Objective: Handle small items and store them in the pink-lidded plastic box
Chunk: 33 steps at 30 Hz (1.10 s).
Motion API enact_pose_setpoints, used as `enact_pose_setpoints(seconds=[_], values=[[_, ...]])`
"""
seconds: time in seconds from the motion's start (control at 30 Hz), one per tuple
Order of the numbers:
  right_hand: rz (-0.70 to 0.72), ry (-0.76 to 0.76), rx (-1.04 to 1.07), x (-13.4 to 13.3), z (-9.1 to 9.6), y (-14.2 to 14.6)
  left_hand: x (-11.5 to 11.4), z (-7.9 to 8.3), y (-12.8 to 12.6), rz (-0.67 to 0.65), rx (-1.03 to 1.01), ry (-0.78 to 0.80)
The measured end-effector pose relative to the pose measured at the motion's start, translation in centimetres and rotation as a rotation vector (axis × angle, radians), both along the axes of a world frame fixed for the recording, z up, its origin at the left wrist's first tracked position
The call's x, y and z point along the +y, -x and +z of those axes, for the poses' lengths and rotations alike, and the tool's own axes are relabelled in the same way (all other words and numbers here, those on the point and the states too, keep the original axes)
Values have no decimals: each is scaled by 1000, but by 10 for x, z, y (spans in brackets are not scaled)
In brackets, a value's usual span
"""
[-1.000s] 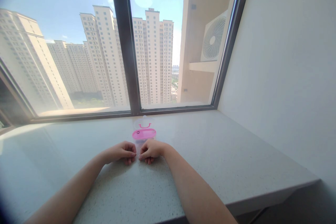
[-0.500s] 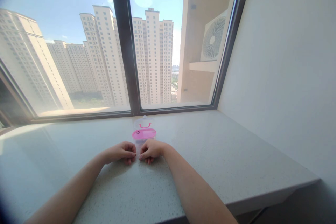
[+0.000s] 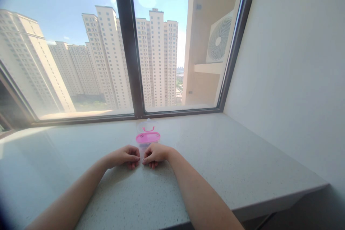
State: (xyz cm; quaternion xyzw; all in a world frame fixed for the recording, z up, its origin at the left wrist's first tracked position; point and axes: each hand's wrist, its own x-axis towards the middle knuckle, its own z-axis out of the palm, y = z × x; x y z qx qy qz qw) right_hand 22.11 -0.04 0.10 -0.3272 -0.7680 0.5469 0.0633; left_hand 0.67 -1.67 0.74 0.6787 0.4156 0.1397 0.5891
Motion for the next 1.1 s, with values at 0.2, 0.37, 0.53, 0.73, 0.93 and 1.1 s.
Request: enact_pose_setpoints(seconds=[0.2, 0.37, 0.53, 0.73, 0.93, 1.1], values=[[9, -16, 7, 1, -2, 0, -1, 1, 0, 15, 6, -1], [8, -3, 18, 3, -5, 0, -1, 1, 0, 8, -10, 5], [9, 8, 27, 5, -7, 0, 0, 0, 0, 14, -9, 9], [13, -5, 32, 3, -5, 0, 1, -2, 1, -3, -26, 9], [15, 10, 30, 2, -3, -1, 1, -2, 1, 1, -24, 4], [19, 3, 33, 2, -3, -1, 0, 0, 0, -4, -15, 11]])
